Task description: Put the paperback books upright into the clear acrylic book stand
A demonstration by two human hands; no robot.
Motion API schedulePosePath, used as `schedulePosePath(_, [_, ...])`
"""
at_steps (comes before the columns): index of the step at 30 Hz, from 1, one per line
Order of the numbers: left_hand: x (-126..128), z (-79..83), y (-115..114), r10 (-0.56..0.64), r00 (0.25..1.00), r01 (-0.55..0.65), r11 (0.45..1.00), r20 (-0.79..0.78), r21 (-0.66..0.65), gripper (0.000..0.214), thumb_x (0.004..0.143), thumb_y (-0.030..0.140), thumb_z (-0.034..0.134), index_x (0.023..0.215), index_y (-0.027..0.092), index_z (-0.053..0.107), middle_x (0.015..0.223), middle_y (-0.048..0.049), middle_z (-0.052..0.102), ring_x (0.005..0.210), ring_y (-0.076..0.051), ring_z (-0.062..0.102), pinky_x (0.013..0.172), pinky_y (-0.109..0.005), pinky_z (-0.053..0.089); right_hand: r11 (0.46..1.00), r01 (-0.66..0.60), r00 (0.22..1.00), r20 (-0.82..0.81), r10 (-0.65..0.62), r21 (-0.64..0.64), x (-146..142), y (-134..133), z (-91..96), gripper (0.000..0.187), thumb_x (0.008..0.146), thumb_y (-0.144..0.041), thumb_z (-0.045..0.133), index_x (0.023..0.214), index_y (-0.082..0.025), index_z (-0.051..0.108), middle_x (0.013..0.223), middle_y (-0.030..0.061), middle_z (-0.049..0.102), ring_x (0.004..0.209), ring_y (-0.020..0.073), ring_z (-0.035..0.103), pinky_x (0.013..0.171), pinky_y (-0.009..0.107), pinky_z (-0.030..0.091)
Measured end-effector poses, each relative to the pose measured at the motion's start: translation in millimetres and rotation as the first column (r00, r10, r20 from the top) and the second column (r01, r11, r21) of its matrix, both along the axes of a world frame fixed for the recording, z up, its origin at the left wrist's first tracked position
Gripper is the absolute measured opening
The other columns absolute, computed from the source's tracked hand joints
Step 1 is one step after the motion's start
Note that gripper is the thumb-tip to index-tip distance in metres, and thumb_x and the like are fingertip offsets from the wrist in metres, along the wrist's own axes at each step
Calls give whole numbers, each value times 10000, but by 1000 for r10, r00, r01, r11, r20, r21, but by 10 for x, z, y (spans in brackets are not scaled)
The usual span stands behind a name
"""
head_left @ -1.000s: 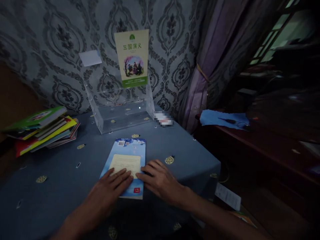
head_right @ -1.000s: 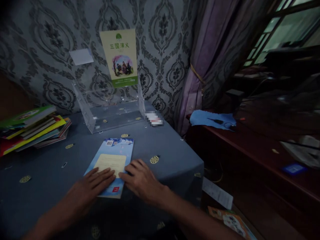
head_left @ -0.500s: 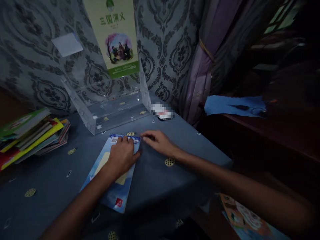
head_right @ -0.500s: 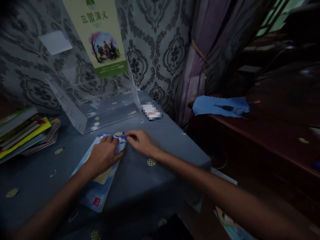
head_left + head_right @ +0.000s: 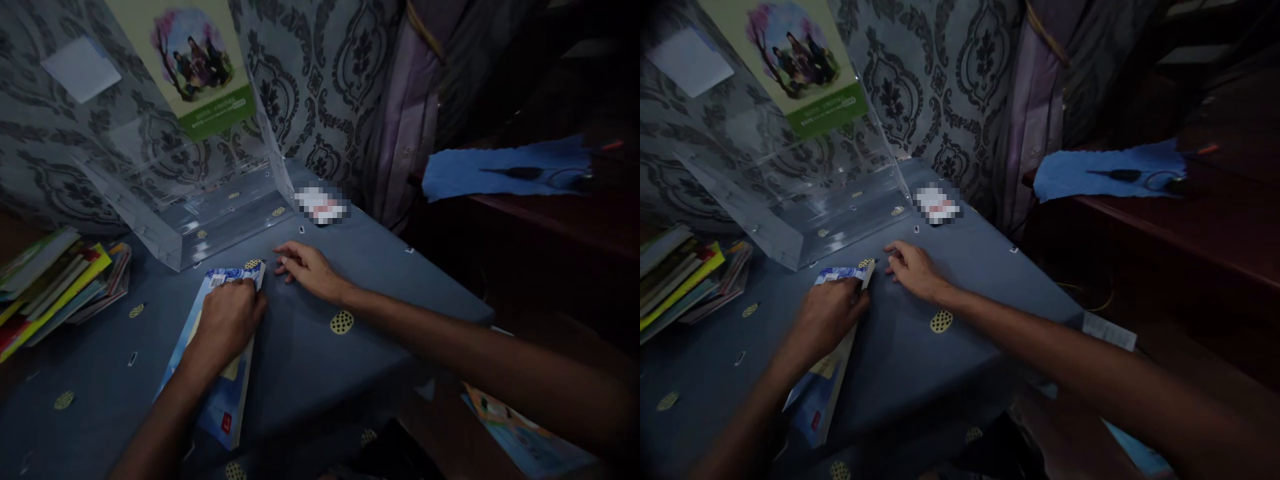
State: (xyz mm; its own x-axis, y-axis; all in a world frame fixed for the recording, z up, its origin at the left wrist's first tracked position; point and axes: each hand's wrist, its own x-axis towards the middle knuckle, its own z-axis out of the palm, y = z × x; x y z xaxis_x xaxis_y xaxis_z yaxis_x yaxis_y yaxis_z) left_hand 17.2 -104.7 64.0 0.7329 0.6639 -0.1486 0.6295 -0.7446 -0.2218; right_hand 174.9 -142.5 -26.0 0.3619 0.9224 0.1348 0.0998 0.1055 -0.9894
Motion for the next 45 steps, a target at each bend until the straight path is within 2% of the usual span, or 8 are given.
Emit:
schedulePosePath(5, [-55,24,74,-11,999,13,999,38,-49,297,958,240,391,843,161,653,848,-97,711,812,-239,674,686,-317,415,991,-137,972,-194,135,2,-32,8,18,258,914,-82,461,1139,-164,559,958,74,672,845,156,702,645,250,600])
schedulePosePath(10, [-78,11,107,-26,998,29,998,60,-50,326,962,249,363,839,163,653,865,-102,711,809,-242,671,678,-321,404,986,-166,950,-271,158,-9,-49,17,24,253,932,-88,462,1163,-164,533,986,86,678,886,156,705,695,266,614])
schedulePosePath(16, [-112,-2,148,-30,998,32,999,54,-40,336,956,248,358,796,162,640,816,-94,703,763,-220,665,664,-313,399,984,-178,941,-293,168,-7,-30,34,5,246,931,-123,512,1172,-169,533,974,87,694,916,184,709,748,335,628])
schedulePosePath(26, [-123,-21,80,-38,996,41,998,80,-40,322,964,293,387,859,159,661,870,-97,692,829,-241,658,707,-325,440,983,-185,943,-281,181,13,-24,-1,45,224,927,-158,540,1151,-176,546,998,85,686,898,163,701,731,292,621])
schedulePosePath(31, [-266,-67,97,-117,984,125,990,131,-58,309,986,303,399,966,158,672,989,-106,680,964,-265,637,774,-356,484,989,-146,980,-134,148,26,-113,6,40,331,835,-160,628,1158,-188,566,1201,107,645,808,126,669,638,247,586])
schedulePosePath(36, [-625,-206,253,-204,935,251,959,291,-131,345,973,238,438,1288,194,573,1320,-93,599,1225,-246,519,964,-388,454,999,-18,992,123,13,39,-232,145,-48,388,732,-79,652,1109,-170,634,1048,70,680,710,107,595,677,261,547])
schedulePosePath(40, [-786,-373,411,-231,913,279,955,336,-101,430,981,267,418,1402,192,469,1437,-103,513,1300,-260,461,1020,-441,417,998,15,966,255,-32,69,-221,490,-42,483,699,-7,582,1140,-187,662,1010,50,647,701,111,574,713,279,539])
schedulePosePath(45, [-770,-461,605,-224,893,280,955,391,-94,430,985,343,434,1376,174,493,1444,-133,496,1312,-288,459,1039,-466,406,991,123,906,403,-132,50,-178,1044,5,457,682,21,554,1074,-172,688,976,48,616,696,124,573,779,325,547])
